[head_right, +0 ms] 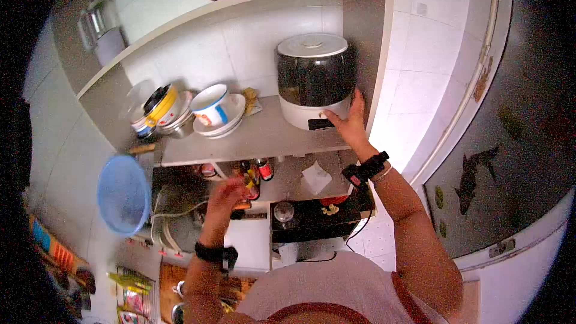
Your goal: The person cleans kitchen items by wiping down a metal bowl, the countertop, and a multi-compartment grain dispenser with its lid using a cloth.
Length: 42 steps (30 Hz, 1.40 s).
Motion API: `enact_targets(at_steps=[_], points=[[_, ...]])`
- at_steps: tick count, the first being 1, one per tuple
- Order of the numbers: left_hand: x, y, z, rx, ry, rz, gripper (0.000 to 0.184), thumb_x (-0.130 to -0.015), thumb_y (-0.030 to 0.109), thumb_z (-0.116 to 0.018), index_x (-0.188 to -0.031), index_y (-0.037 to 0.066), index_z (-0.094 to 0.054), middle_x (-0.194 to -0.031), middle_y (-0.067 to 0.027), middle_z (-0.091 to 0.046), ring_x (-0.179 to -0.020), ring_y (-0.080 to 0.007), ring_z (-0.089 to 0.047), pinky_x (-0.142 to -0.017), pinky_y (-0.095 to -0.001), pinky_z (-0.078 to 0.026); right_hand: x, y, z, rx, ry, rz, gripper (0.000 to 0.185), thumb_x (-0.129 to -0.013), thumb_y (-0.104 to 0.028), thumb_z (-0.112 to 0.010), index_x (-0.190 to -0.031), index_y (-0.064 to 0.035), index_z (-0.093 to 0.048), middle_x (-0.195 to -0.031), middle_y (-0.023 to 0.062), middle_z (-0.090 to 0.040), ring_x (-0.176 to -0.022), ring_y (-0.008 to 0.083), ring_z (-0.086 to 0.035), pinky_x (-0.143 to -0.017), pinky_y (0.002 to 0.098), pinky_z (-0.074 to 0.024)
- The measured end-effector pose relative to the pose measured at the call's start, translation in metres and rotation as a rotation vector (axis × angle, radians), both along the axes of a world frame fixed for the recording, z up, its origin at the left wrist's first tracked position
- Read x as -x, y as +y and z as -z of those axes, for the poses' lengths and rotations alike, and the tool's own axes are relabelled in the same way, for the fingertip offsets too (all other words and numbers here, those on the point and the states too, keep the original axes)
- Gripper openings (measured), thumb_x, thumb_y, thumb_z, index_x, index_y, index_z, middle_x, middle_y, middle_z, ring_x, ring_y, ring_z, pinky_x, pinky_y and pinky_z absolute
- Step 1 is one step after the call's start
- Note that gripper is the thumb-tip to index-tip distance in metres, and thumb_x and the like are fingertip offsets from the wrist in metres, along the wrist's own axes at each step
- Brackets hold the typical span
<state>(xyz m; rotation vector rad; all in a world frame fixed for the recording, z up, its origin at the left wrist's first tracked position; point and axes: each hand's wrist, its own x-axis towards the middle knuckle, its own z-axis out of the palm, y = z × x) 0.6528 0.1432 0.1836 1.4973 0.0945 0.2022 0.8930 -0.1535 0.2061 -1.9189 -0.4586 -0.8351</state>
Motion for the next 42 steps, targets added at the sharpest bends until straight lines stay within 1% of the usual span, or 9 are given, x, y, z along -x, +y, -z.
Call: enact_targets(at_steps=[9, 11, 16, 19, 20, 23, 26, 36, 42], points=[[-0.212, -0.031, -0.079, -0.404, -0.325, 0.117, 0.086, -0.079, 0.035, -0.071, -0.142, 0.007, -0.020, -0.137, -0.0216, -0.035, -0.126, -0.0287, -0.037, -0.099, -0.0414, -0.037, -0.032, 0.020, -0.005, -0.229, 0.089, -0.210, 0.112, -0.071, -0.018, -0.078, -0.141, 0.0034, 0.006, -0.144, 0.0235, -0.016, -0.134, 0.0295, -0.019, -0.111, 0.0394, -0.0157], [-0.236, -0.039, -0.090, -0.290, -0.248, 0.071, 0.094, -0.080, 0.047, -0.066, -0.144, 0.006, -0.011, -0.143, -0.0265, -0.024, -0.133, -0.0327, -0.028, -0.105, -0.0430, -0.028, -0.031, 0.029, -0.004, -0.153, 0.054, -0.114, 0.116, -0.067, -0.030, -0.081, -0.139, 0.0092, 0.001, -0.143, 0.0288, -0.013, -0.134, 0.0369, -0.015, -0.110, 0.0414, -0.0156], [-0.278, -0.035, -0.087, -0.046, -0.200, 0.151, 0.095, -0.082, 0.064, -0.050, -0.145, 0.006, -0.008, -0.147, -0.0203, -0.019, -0.135, -0.0317, -0.022, -0.108, -0.0397, -0.023, 0.008, 0.045, -0.003, 0.032, 0.043, -0.062, 0.117, -0.070, -0.034, -0.078, -0.142, 0.0007, 0.007, -0.144, 0.0336, 0.001, -0.136, 0.0436, -0.003, -0.110, 0.0477, -0.0102], [-0.295, -0.021, -0.083, 0.198, -0.229, 0.310, 0.094, -0.083, 0.068, -0.043, -0.145, 0.007, -0.009, -0.148, -0.0150, -0.019, -0.135, -0.0302, -0.023, -0.109, -0.0395, -0.022, 0.040, 0.051, -0.010, 0.140, 0.201, -0.152, 0.114, -0.070, -0.032, -0.078, -0.143, -0.0008, 0.004, -0.144, 0.0335, -0.001, -0.136, 0.0438, -0.005, -0.110, 0.0467, -0.0118], [-0.297, -0.018, -0.083, 0.289, -0.234, 0.374, 0.092, -0.083, 0.068, -0.041, -0.145, 0.006, -0.012, -0.148, -0.0126, -0.021, -0.135, -0.0293, -0.024, -0.109, -0.0400, -0.022, 0.033, 0.046, 0.000, 0.079, 0.029, -0.205, 0.111, -0.070, -0.031, -0.078, -0.143, -0.0013, 0.001, -0.144, 0.0322, -0.007, -0.135, 0.0421, -0.011, -0.109, 0.0462, -0.0149], [-0.270, -0.025, -0.099, 0.478, -0.089, 0.116, 0.084, -0.086, 0.065, -0.039, -0.143, 0.007, -0.021, -0.145, -0.0114, -0.029, -0.132, -0.0265, -0.030, -0.108, -0.0400, -0.025, -0.002, 0.027, -0.009, -0.079, 0.043, -0.135, 0.111, -0.069, -0.031, -0.079, -0.143, -0.0012, -0.002, -0.144, 0.0287, -0.012, -0.134, 0.0396, -0.016, -0.109, 0.0449, -0.0175], [-0.286, -0.010, -0.080, 0.400, -0.103, 0.355, 0.077, -0.088, 0.064, -0.037, -0.141, 0.009, -0.028, -0.143, -0.0108, -0.033, -0.129, -0.0248, -0.033, -0.107, -0.0405, -0.027, -0.053, 0.029, -0.001, -0.306, 0.181, -0.306, 0.112, -0.069, -0.030, -0.079, -0.143, -0.0007, -0.001, -0.145, 0.0253, -0.015, -0.134, 0.0360, -0.018, -0.110, 0.0422, -0.0178], [-0.259, -0.031, -0.069, 0.330, -0.245, 0.288, 0.070, -0.093, 0.059, -0.026, -0.139, 0.006, -0.030, -0.142, -0.0089, -0.034, -0.129, -0.0239, -0.034, -0.108, -0.0374, -0.025, -0.030, 0.025, -0.028, -0.329, 0.282, -0.544, 0.112, -0.071, -0.027, -0.077, -0.143, -0.0023, 0.005, -0.147, 0.0215, -0.012, -0.135, 0.0316, -0.018, -0.111, 0.0388, -0.0164], [-0.217, 0.000, -0.049, 0.309, -0.054, 0.166, 0.086, -0.086, 0.071, -0.024, -0.142, 0.007, -0.024, -0.147, -0.0112, -0.025, -0.136, -0.0240, -0.021, -0.108, -0.0452, -0.015, -0.006, 0.013, -0.015, -0.368, 0.259, -0.750, 0.096, -0.082, -0.024, -0.066, -0.145, -0.0067, 0.005, -0.150, 0.0170, -0.008, -0.137, 0.0275, -0.013, -0.112, 0.0406, -0.0131]])
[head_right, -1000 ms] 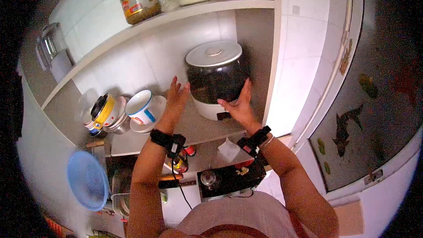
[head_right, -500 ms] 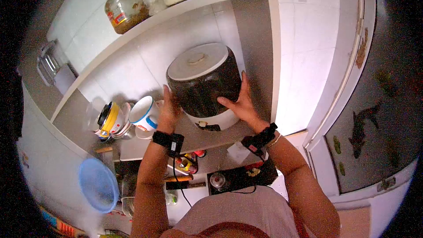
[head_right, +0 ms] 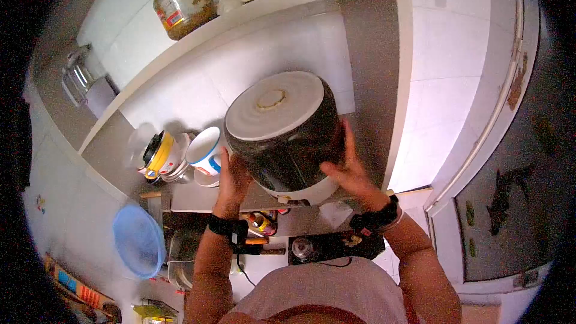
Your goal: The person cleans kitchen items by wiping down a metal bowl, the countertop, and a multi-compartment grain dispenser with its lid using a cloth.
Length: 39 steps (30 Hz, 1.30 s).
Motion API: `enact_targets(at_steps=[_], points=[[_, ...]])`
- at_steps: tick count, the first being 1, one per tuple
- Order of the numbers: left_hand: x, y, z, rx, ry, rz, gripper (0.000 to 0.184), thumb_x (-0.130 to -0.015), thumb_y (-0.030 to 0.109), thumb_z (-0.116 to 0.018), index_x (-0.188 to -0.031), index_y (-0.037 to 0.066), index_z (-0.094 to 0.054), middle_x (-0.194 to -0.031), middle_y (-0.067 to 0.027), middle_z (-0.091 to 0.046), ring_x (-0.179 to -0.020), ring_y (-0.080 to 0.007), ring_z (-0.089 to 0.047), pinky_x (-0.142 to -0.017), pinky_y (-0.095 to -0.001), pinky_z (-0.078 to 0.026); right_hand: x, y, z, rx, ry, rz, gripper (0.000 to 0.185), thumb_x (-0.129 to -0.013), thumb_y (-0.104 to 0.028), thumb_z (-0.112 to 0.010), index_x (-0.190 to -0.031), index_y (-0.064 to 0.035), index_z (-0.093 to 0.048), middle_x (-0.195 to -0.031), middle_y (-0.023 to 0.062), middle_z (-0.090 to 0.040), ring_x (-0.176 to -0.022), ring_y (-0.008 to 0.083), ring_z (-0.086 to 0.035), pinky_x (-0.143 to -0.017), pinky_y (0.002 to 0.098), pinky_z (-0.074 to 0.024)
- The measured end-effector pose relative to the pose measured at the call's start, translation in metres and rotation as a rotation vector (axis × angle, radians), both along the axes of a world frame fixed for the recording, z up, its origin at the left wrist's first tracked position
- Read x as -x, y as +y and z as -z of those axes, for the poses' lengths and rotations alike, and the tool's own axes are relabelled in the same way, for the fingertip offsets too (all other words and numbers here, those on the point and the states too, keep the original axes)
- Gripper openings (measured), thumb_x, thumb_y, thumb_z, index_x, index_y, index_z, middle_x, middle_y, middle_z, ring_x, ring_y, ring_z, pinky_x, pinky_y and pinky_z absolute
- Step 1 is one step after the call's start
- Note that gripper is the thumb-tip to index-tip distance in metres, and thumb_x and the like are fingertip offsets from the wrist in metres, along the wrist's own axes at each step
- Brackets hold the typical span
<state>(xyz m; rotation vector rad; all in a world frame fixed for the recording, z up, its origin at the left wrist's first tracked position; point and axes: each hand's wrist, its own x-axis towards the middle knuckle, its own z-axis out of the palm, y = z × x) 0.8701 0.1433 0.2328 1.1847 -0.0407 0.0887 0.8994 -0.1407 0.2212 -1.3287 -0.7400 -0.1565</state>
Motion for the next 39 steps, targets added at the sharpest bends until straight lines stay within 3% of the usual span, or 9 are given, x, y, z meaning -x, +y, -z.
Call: enact_targets(at_steps=[3, 4, 7, 10, 20, 22, 23, 29, 39], points=[[-0.012, 0.008, 0.031, -0.014, -0.049, -0.060, 0.081, -0.088, 0.067, -0.025, -0.142, 0.007, -0.024, -0.146, -0.0117, -0.028, -0.134, -0.0258, -0.025, -0.108, -0.0431, -0.019, -0.002, -0.008, 0.007, 0.040, 0.233, 0.116, 0.082, -0.091, -0.039, -0.050, -0.145, -0.0077, 0.003, -0.151, 0.0138, -0.006, -0.138, 0.0274, -0.009, -0.112, 0.0400, -0.0101], [-0.016, 0.005, 0.038, -0.008, -0.049, -0.069, 0.081, -0.088, 0.067, -0.025, -0.142, 0.007, -0.024, -0.146, -0.0117, -0.028, -0.134, -0.0258, -0.025, -0.108, -0.0431, -0.019, -0.022, -0.004, 0.033, 0.001, 0.282, 0.083, 0.071, -0.095, -0.049, -0.030, -0.146, -0.0083, -0.002, -0.151, 0.0115, -0.008, -0.138, 0.0263, -0.010, -0.112, 0.0379, -0.0094], [-0.022, -0.013, 0.038, 0.101, -0.036, 0.051, 0.073, -0.091, 0.061, -0.027, -0.142, 0.008, -0.025, -0.144, -0.0110, -0.031, -0.131, -0.0270, -0.031, -0.108, -0.0404, -0.025, -0.025, 0.006, 0.032, -0.151, 0.375, -0.102, 0.064, -0.097, -0.048, -0.023, -0.145, -0.0075, -0.010, -0.150, 0.0104, -0.014, -0.137, 0.0248, -0.014, -0.112, 0.0365, -0.0108], [-0.009, -0.029, 0.024, 0.189, -0.058, -0.018, 0.068, -0.094, 0.057, -0.029, -0.141, 0.008, -0.026, -0.143, -0.0108, -0.034, -0.128, -0.0271, -0.036, -0.107, -0.0383, -0.030, -0.018, 0.010, 0.027, -0.080, 0.274, -0.004, 0.061, -0.098, -0.046, -0.020, -0.145, -0.0072, -0.014, -0.148, 0.0101, -0.020, -0.136, 0.0238, -0.018, -0.112, 0.0368, -0.0122], [0.063, -0.060, 0.010, 0.210, -0.075, -0.273, 0.064, -0.095, 0.053, -0.027, -0.142, 0.009, -0.024, -0.141, -0.0103, -0.034, -0.126, -0.0252, -0.037, -0.105, -0.0400, -0.032, 0.000, -0.002, 0.037, -0.243, 0.570, -0.270, 0.068, -0.094, -0.052, -0.033, -0.143, -0.0082, -0.017, -0.147, 0.0113, -0.021, -0.132, 0.0273, -0.025, -0.108, 0.0429, -0.0245], [0.092, -0.072, -0.002, 0.150, 0.053, -0.471, 0.066, -0.095, 0.054, -0.028, -0.143, 0.010, -0.020, -0.142, -0.0097, -0.033, -0.127, -0.0248, -0.036, -0.104, -0.0410, -0.032, -0.011, -0.002, 0.063, -0.139, 0.258, -0.155, 0.064, -0.094, -0.045, -0.043, -0.141, -0.0066, -0.022, -0.143, 0.0120, -0.029, -0.127, 0.0296, -0.033, -0.105, 0.0437, -0.0296], [0.098, -0.061, 0.014, 0.243, -0.050, -0.364, 0.068, -0.094, 0.056, -0.029, -0.143, 0.010, -0.020, -0.140, -0.0103, -0.034, -0.128, -0.0249, -0.034, -0.104, -0.0410, -0.032, -0.006, -0.003, 0.069, -0.118, 0.208, -0.152, 0.064, -0.094, -0.044, -0.043, -0.141, -0.0066, -0.023, -0.143, 0.0119, -0.029, -0.127, 0.0293, -0.034, -0.105, 0.0434, -0.0299], [0.240, -0.066, 0.054, 0.139, 0.045, -0.499, 0.064, -0.095, 0.051, -0.034, -0.141, 0.010, -0.019, -0.139, -0.0125, -0.031, -0.129, -0.0251, -0.031, -0.105, -0.0414, -0.031, 0.042, 0.004, 0.094, -0.071, 0.503, -0.540, 0.061, -0.094, -0.042, -0.043, -0.141, -0.0065, -0.024, -0.141, 0.0113, -0.032, -0.126, 0.0270, -0.036, -0.104, 0.0414, -0.0313], [0.466, -0.188, 0.049, 0.105, 0.037, -1.177, 0.066, -0.093, 0.052, -0.037, -0.142, 0.012, -0.017, -0.139, -0.0082, -0.030, -0.127, -0.0220, -0.032, -0.104, -0.0380, -0.031, 0.188, 0.076, 0.104, 0.205, 0.553, -1.233, 0.057, -0.095, -0.038, -0.043, -0.140, -0.0064, -0.027, -0.138, 0.0103, -0.037, -0.123, 0.0233, -0.039, -0.103, 0.0382, -0.0336]])
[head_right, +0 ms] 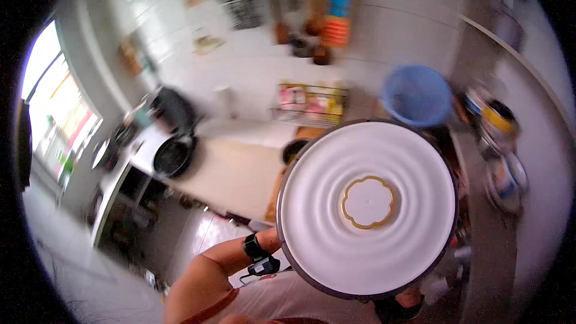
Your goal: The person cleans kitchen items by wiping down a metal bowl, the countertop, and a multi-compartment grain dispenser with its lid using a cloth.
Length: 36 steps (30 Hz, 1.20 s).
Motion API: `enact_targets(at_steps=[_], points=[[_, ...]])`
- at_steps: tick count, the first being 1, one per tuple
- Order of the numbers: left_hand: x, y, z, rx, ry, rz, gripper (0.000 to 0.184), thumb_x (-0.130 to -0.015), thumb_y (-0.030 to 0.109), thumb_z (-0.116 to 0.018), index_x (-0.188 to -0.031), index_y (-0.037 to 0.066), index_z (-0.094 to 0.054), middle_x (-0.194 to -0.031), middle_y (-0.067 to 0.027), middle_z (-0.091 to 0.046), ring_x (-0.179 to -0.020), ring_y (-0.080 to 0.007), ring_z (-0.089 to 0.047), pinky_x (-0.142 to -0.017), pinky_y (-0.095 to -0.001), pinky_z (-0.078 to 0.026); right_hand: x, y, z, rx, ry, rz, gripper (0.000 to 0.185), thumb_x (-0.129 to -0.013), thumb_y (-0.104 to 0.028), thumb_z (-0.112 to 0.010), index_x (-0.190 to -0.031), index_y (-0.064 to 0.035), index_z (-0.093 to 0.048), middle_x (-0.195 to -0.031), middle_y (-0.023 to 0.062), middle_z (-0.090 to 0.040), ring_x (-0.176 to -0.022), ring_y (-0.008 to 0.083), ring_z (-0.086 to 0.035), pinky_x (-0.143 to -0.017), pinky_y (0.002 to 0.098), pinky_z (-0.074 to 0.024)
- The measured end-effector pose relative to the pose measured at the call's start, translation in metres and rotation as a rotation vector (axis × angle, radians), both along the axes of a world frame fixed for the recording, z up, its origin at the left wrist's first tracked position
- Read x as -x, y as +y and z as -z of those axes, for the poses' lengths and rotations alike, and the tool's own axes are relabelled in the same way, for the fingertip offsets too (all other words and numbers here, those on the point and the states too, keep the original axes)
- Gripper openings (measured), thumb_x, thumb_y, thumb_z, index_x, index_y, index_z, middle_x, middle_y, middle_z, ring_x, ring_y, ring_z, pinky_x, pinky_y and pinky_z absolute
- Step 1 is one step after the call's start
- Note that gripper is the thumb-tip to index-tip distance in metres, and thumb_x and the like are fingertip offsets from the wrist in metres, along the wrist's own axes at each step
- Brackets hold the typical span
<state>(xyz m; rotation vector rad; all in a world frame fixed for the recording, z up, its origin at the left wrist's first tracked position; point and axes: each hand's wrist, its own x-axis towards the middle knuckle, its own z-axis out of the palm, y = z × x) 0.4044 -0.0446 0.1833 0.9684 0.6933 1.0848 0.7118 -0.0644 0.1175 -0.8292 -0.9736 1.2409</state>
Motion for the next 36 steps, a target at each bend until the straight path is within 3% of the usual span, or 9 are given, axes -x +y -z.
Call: enact_targets(at_steps=[17, 18, 20, 25, 28, 29, 30, 33, 36], points=[[0.412, -0.253, 0.052, -0.019, -0.189, -1.137, 0.061, -0.092, 0.046, -0.044, -0.138, 0.009, -0.027, -0.136, -0.0076, -0.037, -0.122, -0.0201, -0.042, -0.101, -0.0355, -0.037, 0.557, 0.032, 0.030, 0.155, 0.066, -1.323, 0.050, -0.095, -0.030, -0.047, -0.137, -0.0057, -0.032, -0.131, 0.0078, -0.046, -0.114, 0.0163, -0.049, -0.096, 0.0306, -0.0424], [0.425, -0.263, 0.060, -0.009, -0.225, -1.188, 0.060, -0.093, 0.044, -0.044, -0.137, 0.008, -0.029, -0.136, -0.0081, -0.039, -0.121, -0.0202, -0.043, -0.101, -0.0355, -0.038, 0.587, 0.027, 0.039, 0.085, 0.195, -1.435, 0.048, -0.096, -0.029, -0.046, -0.136, -0.0047, -0.034, -0.130, 0.0083, -0.046, -0.115, 0.0177, -0.048, -0.097, 0.0332, -0.0416], [0.452, -0.283, 0.079, 0.004, -0.289, -1.275, 0.058, -0.093, 0.042, -0.045, -0.136, 0.006, -0.032, -0.135, -0.0092, -0.041, -0.120, -0.0204, -0.045, -0.100, -0.0354, -0.040, 0.640, 0.001, 0.009, -0.574, -0.320, -1.321, 0.048, -0.096, -0.031, -0.044, -0.136, -0.0046, -0.035, -0.131, 0.0083, -0.046, -0.116, 0.0192, -0.048, -0.098, 0.0354, -0.0404], [0.521, -0.337, 0.128, -0.031, -0.244, -1.427, 0.060, -0.095, 0.048, -0.036, -0.138, 0.006, -0.033, -0.138, -0.0078, -0.041, -0.129, -0.0215, -0.037, -0.107, -0.0393, -0.029, 0.781, -0.033, 0.022, 0.349, 0.055, -1.636, 0.051, -0.095, -0.033, -0.044, -0.135, -0.0022, -0.036, -0.131, 0.0117, -0.047, -0.119, 0.0222, -0.047, -0.100, 0.0353, -0.0379], [0.571, -0.364, 0.133, -0.061, -0.261, -1.516, 0.055, -0.097, 0.042, -0.034, -0.137, 0.005, -0.033, -0.137, -0.0079, -0.042, -0.126, -0.0212, -0.040, -0.105, -0.0380, -0.031, 0.877, -0.046, 0.064, 0.288, 0.167, -1.812, 0.059, -0.094, -0.041, -0.042, -0.138, -0.0037, -0.031, -0.138, 0.0121, -0.040, -0.125, 0.0212, -0.041, -0.105, 0.0366, -0.0330], [0.596, -0.371, 0.129, -0.109, -0.241, -1.563, 0.054, -0.097, 0.041, -0.034, -0.137, 0.005, -0.033, -0.137, -0.0081, -0.043, -0.125, -0.0213, -0.041, -0.105, -0.0375, -0.032, 0.903, -0.048, 0.036, 0.283, 0.123, -2.044, 0.059, -0.099, -0.041, -0.027, -0.146, -0.0118, -0.006, -0.150, 0.0051, -0.014, -0.137, 0.0167, -0.014, -0.111, 0.0335, -0.0126], [0.612, -0.379, 0.128, -0.140, -0.223, -1.606, 0.053, -0.097, 0.040, -0.033, -0.137, 0.005, -0.033, -0.136, -0.0082, -0.043, -0.125, -0.0213, -0.042, -0.105, -0.0370, -0.033, 0.935, -0.056, 0.056, 0.263, 0.134, -2.085, 0.059, -0.099, -0.038, -0.027, -0.145, -0.0101, -0.001, -0.151, 0.0045, -0.010, -0.138, 0.0153, -0.011, -0.111, 0.0332, -0.0123], [0.663, -0.416, 0.152, -0.169, 0.149, -1.706, 0.052, -0.097, 0.037, -0.035, -0.137, 0.004, -0.032, -0.135, -0.0094, -0.043, -0.123, -0.0213, -0.043, -0.104, -0.0360, -0.034, 1.019, -0.084, 0.075, 0.246, 0.111, -2.181, 0.062, -0.097, -0.045, -0.025, -0.145, -0.0130, 0.000, -0.150, 0.0044, -0.009, -0.138, 0.0164, -0.011, -0.112, 0.0347, -0.0134], [0.712, -0.447, 0.159, -0.127, -0.049, -1.773, 0.046, -0.097, 0.029, -0.038, -0.136, 0.004, -0.033, -0.133, -0.0095, -0.045, -0.119, -0.0206, -0.046, -0.102, -0.0353, -0.037, 1.087, -0.120, 0.076, 0.340, 0.094, -2.263, 0.069, -0.093, -0.053, -0.028, -0.144, -0.0141, -0.002, -0.150, 0.0045, -0.011, -0.138, 0.0168, -0.013, -0.112, 0.0367, -0.0143]])
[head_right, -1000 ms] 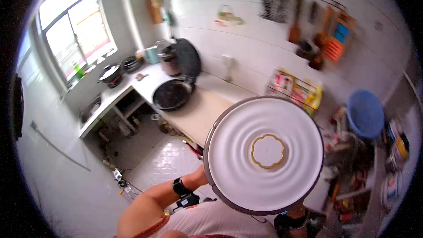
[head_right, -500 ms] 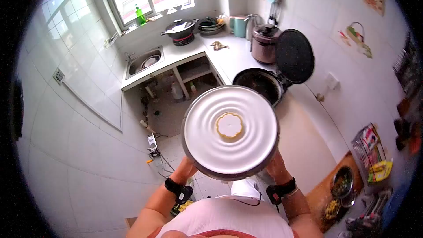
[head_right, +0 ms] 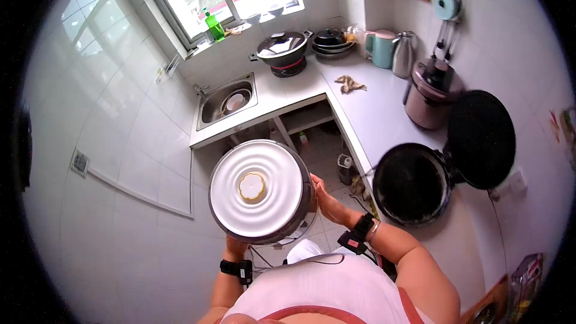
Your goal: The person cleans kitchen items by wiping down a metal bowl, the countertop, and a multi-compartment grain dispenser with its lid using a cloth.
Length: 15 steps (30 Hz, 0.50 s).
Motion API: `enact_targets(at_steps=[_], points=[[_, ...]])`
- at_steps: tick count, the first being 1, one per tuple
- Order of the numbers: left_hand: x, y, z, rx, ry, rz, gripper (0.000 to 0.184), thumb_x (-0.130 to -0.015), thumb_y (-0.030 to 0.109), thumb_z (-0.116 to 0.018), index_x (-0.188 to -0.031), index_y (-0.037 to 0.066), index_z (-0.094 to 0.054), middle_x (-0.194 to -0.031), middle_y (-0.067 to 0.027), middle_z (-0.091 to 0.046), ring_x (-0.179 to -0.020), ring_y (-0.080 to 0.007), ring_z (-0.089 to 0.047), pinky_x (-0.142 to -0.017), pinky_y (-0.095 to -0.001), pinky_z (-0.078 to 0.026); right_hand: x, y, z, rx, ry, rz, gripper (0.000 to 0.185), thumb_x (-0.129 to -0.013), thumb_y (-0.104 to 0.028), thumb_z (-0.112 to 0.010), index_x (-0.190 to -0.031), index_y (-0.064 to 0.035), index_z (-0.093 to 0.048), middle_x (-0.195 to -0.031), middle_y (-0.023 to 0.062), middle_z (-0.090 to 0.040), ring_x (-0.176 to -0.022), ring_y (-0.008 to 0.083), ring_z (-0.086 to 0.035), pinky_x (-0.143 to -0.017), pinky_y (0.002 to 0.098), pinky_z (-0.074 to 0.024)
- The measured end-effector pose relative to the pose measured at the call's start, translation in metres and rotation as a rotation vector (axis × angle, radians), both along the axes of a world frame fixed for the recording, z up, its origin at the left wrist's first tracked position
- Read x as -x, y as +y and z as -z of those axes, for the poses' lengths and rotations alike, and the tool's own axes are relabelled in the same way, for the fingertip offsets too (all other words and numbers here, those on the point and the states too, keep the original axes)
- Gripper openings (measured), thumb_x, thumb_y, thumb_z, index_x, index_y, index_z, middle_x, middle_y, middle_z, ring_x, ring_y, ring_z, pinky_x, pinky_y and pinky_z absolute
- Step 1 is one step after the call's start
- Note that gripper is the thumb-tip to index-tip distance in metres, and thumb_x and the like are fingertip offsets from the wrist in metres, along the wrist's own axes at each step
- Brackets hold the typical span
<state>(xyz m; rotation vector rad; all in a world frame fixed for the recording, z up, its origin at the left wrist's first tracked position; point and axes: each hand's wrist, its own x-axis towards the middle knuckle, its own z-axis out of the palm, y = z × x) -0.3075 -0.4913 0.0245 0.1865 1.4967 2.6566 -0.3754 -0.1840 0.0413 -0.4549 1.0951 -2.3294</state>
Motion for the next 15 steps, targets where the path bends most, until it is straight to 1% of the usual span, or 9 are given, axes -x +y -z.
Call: enact_targets(at_steps=[1, 5, 7, 8, 9, 10, 12, 14, 15], points=[[0.016, -0.008, 0.001, -0.001, -0.049, -0.057, 0.042, -0.097, 0.021, -0.040, -0.135, 0.004, -0.034, -0.130, -0.0094, -0.047, -0.116, -0.0203, -0.049, -0.100, -0.0346, -0.041, 0.021, -0.010, 0.009, -0.005, -0.029, -0.031, 0.068, -0.093, -0.054, -0.029, -0.144, -0.0164, -0.003, -0.148, 0.0035, -0.015, -0.136, 0.0169, -0.016, -0.111, 0.0376, -0.0158], [0.105, -0.041, 0.024, -0.106, -0.226, -0.160, 0.042, -0.098, 0.024, -0.037, -0.135, 0.004, -0.034, -0.130, -0.0093, -0.048, -0.117, -0.0211, -0.049, -0.100, -0.0363, -0.040, 0.114, -0.051, 0.042, 0.019, -0.112, -0.067, 0.066, -0.093, -0.054, -0.029, -0.144, -0.0202, -0.005, -0.147, 0.0027, -0.019, -0.135, 0.0177, -0.020, -0.110, 0.0382, -0.0183], [0.155, -0.068, 0.054, 0.045, -0.105, -0.090, 0.044, -0.098, 0.026, -0.038, -0.136, 0.005, -0.034, -0.132, -0.0088, -0.046, -0.119, -0.0218, -0.047, -0.104, -0.0374, -0.035, 0.158, -0.066, 0.053, 0.084, -0.245, -0.105, 0.062, -0.094, -0.053, -0.030, -0.143, -0.0223, -0.009, -0.146, 0.0020, -0.024, -0.133, 0.0178, -0.025, -0.109, 0.0386, -0.0207], [0.185, -0.072, 0.049, -0.319, -0.267, -0.047, 0.044, -0.097, 0.025, -0.039, -0.136, 0.005, -0.034, -0.133, -0.0086, -0.045, -0.120, -0.0217, -0.047, -0.105, -0.0377, -0.034, 0.178, -0.074, 0.062, 0.085, -0.252, -0.104, 0.062, -0.094, -0.053, -0.030, -0.143, -0.0223, -0.009, -0.146, 0.0020, -0.024, -0.133, 0.0178, -0.025, -0.109, 0.0386, -0.0207], [0.218, -0.079, 0.054, -0.100, -0.218, -0.040, 0.055, -0.096, 0.042, -0.037, -0.139, 0.009, -0.031, -0.138, -0.0064, -0.040, -0.125, -0.0200, -0.040, -0.105, -0.0357, -0.030, 0.205, -0.083, 0.067, 0.091, -0.243, -0.059, 0.059, -0.094, -0.053, -0.030, -0.142, -0.0223, -0.013, -0.144, 0.0017, -0.026, -0.132, 0.0174, -0.027, -0.109, 0.0382, -0.0218], [0.253, -0.083, 0.047, -0.099, -0.208, -0.025, 0.055, -0.096, 0.042, -0.037, -0.139, 0.009, -0.031, -0.138, -0.0064, -0.040, -0.125, -0.0200, -0.040, -0.105, -0.0357, -0.030, 0.234, -0.091, 0.069, 0.095, -0.226, -0.009, 0.057, -0.095, -0.052, -0.030, -0.141, -0.0223, -0.016, -0.143, 0.0015, -0.029, -0.131, 0.0171, -0.029, -0.108, 0.0378, -0.0228], [0.298, -0.088, 0.035, -0.041, -0.256, -0.041, 0.045, -0.095, 0.021, -0.045, -0.136, 0.004, -0.033, -0.133, -0.0082, -0.045, -0.121, -0.0199, -0.045, -0.101, -0.0338, -0.038, 0.278, -0.109, 0.072, 0.059, -0.229, 0.063, 0.053, -0.095, -0.051, -0.030, -0.139, -0.0207, -0.023, -0.141, 0.0013, -0.032, -0.130, 0.0157, -0.030, -0.108, 0.0362, -0.0239], [0.344, -0.097, 0.042, 0.193, -0.103, 0.057, 0.063, -0.093, 0.050, -0.039, -0.139, 0.008, -0.030, -0.137, -0.0049, -0.041, -0.125, -0.0194, -0.040, -0.104, -0.0359, -0.031, 0.311, -0.120, 0.070, 0.076, -0.224, 0.191, 0.047, -0.097, -0.048, -0.029, -0.135, -0.0200, -0.028, -0.136, 0.0014, -0.036, -0.126, 0.0143, -0.034, -0.106, 0.0342, -0.0262], [0.368, -0.101, 0.045, 0.249, -0.095, 0.066, 0.065, -0.093, 0.052, -0.038, -0.140, 0.008, -0.030, -0.137, -0.0049, -0.041, -0.125, -0.0192, -0.040, -0.105, -0.0359, -0.031, 0.327, -0.124, 0.068, 0.071, -0.241, 0.199, 0.047, -0.097, -0.048, -0.029, -0.135, -0.0200, -0.028, -0.136, 0.0014, -0.036, -0.126, 0.0143, -0.034, -0.106, 0.0342, -0.0262]])
